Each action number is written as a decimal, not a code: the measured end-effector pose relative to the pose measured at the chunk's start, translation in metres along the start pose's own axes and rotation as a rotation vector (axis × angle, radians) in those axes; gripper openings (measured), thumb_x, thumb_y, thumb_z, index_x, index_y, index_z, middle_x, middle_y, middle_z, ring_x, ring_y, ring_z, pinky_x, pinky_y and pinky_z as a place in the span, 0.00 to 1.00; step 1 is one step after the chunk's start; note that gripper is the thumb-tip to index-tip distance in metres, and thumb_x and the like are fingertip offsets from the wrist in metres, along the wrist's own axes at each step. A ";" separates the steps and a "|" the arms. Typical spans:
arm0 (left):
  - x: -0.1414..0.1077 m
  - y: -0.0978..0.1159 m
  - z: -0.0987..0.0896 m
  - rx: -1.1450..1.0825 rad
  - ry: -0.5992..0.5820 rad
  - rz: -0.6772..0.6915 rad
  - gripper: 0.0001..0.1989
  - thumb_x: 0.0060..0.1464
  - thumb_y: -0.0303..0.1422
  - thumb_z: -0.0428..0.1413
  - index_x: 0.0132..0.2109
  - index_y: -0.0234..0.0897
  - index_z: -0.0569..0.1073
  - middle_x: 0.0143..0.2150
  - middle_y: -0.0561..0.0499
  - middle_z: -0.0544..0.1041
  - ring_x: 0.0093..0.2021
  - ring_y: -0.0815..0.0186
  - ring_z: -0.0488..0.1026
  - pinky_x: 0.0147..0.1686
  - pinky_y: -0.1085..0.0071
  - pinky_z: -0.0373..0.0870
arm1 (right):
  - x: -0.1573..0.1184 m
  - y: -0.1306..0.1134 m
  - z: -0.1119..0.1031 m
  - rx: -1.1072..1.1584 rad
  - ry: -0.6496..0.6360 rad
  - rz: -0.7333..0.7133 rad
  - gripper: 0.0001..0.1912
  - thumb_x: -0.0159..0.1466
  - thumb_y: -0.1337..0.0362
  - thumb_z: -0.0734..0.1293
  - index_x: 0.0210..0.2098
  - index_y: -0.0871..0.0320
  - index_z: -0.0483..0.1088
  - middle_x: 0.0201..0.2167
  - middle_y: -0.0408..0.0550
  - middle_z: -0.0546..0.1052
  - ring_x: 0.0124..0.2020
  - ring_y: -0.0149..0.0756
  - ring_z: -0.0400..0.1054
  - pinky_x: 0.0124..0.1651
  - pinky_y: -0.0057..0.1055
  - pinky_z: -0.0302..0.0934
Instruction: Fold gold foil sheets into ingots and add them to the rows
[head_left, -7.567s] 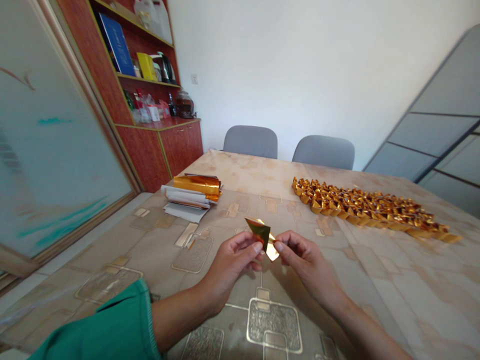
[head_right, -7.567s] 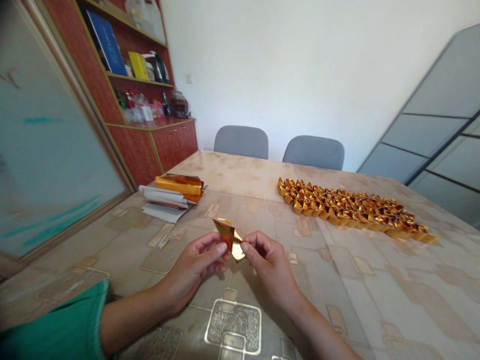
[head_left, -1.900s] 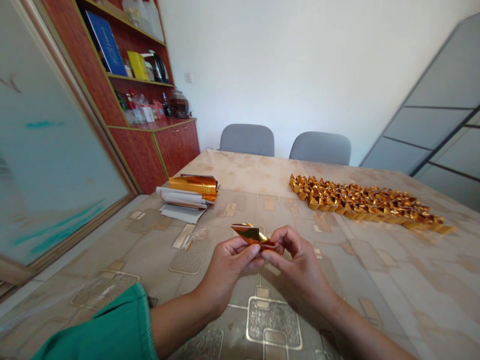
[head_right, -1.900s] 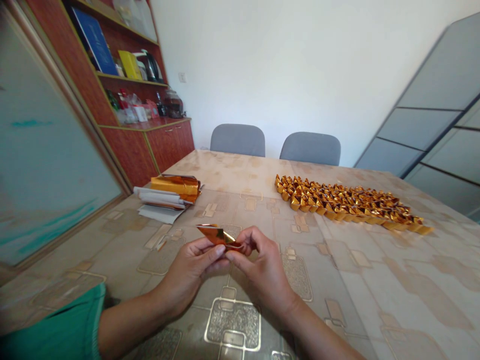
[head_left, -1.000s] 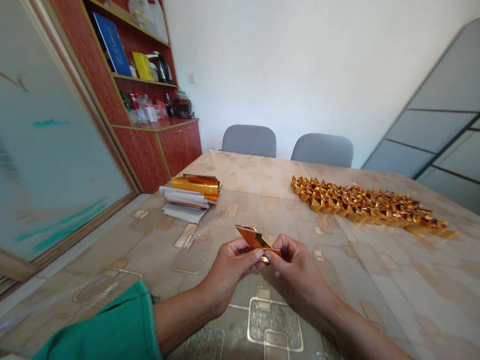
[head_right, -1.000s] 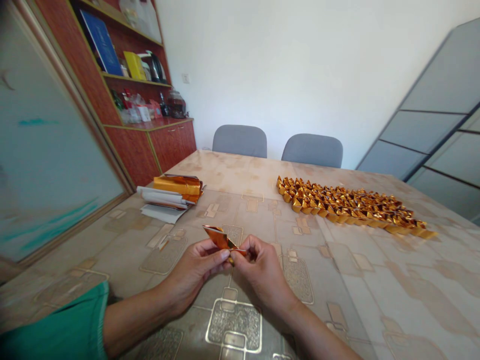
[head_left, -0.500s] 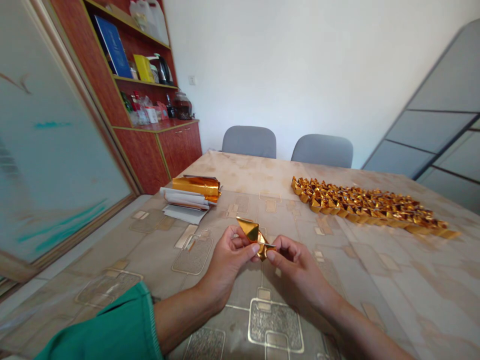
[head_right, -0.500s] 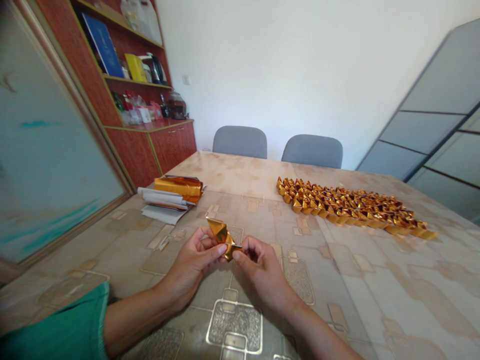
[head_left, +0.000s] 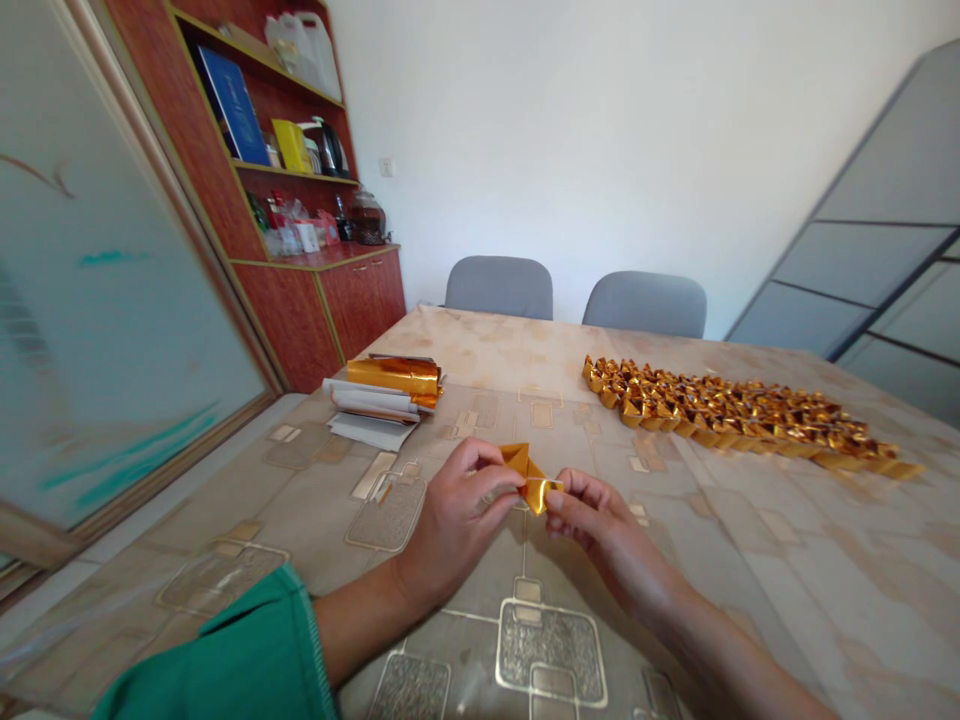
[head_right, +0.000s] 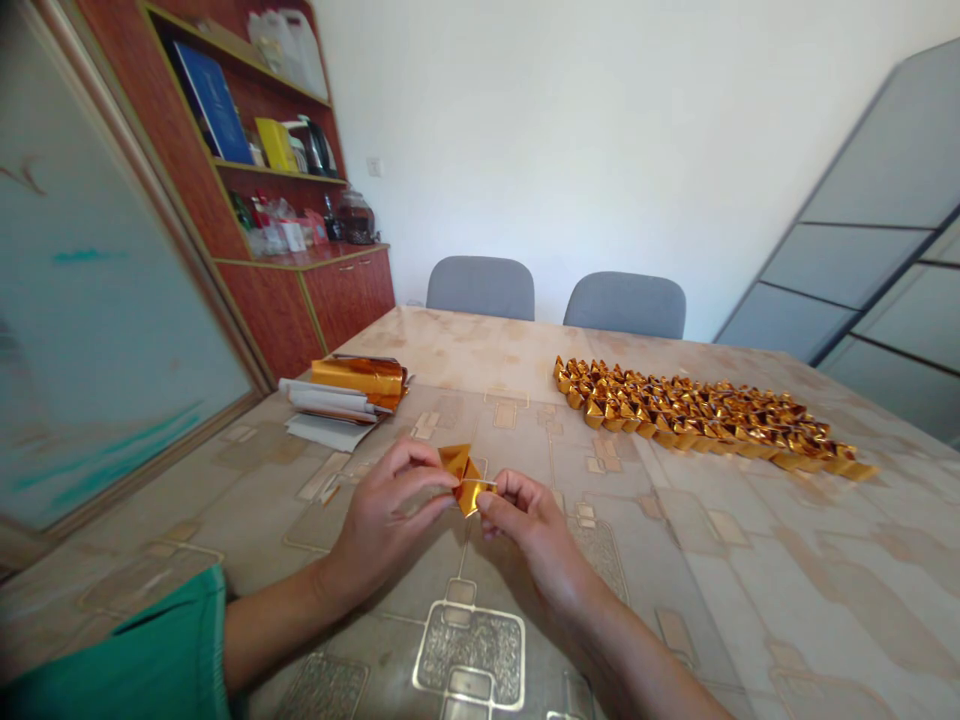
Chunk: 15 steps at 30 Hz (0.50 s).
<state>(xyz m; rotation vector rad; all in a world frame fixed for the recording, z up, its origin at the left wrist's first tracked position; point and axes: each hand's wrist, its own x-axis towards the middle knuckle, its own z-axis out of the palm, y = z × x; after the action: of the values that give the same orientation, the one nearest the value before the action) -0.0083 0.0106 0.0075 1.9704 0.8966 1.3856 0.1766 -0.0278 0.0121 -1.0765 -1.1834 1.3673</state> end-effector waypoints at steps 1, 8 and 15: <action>0.001 0.000 -0.001 0.008 -0.009 0.020 0.08 0.51 0.27 0.63 0.36 0.45 0.82 0.36 0.48 0.76 0.39 0.59 0.71 0.41 0.66 0.66 | 0.000 -0.001 0.000 -0.005 -0.015 -0.001 0.19 0.56 0.49 0.73 0.24 0.55 0.66 0.21 0.41 0.67 0.23 0.31 0.58 0.29 0.30 0.55; 0.004 0.007 0.001 -0.264 0.154 -0.333 0.04 0.49 0.30 0.64 0.29 0.38 0.76 0.29 0.52 0.76 0.33 0.64 0.72 0.38 0.69 0.67 | 0.003 -0.006 -0.008 -0.200 0.066 -0.196 0.18 0.64 0.49 0.67 0.26 0.56 0.70 0.23 0.42 0.69 0.27 0.33 0.62 0.33 0.31 0.58; 0.002 0.003 0.005 -0.962 0.080 -0.907 0.15 0.41 0.32 0.70 0.34 0.34 0.75 0.33 0.51 0.79 0.32 0.69 0.75 0.35 0.73 0.72 | 0.007 0.013 -0.012 -0.451 0.042 -0.419 0.18 0.64 0.68 0.65 0.53 0.50 0.69 0.38 0.45 0.75 0.37 0.36 0.68 0.43 0.35 0.63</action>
<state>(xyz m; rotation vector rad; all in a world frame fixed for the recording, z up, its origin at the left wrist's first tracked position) -0.0020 0.0102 0.0092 0.6414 0.7702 1.0162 0.1864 -0.0196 -0.0022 -1.0742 -1.6255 0.7682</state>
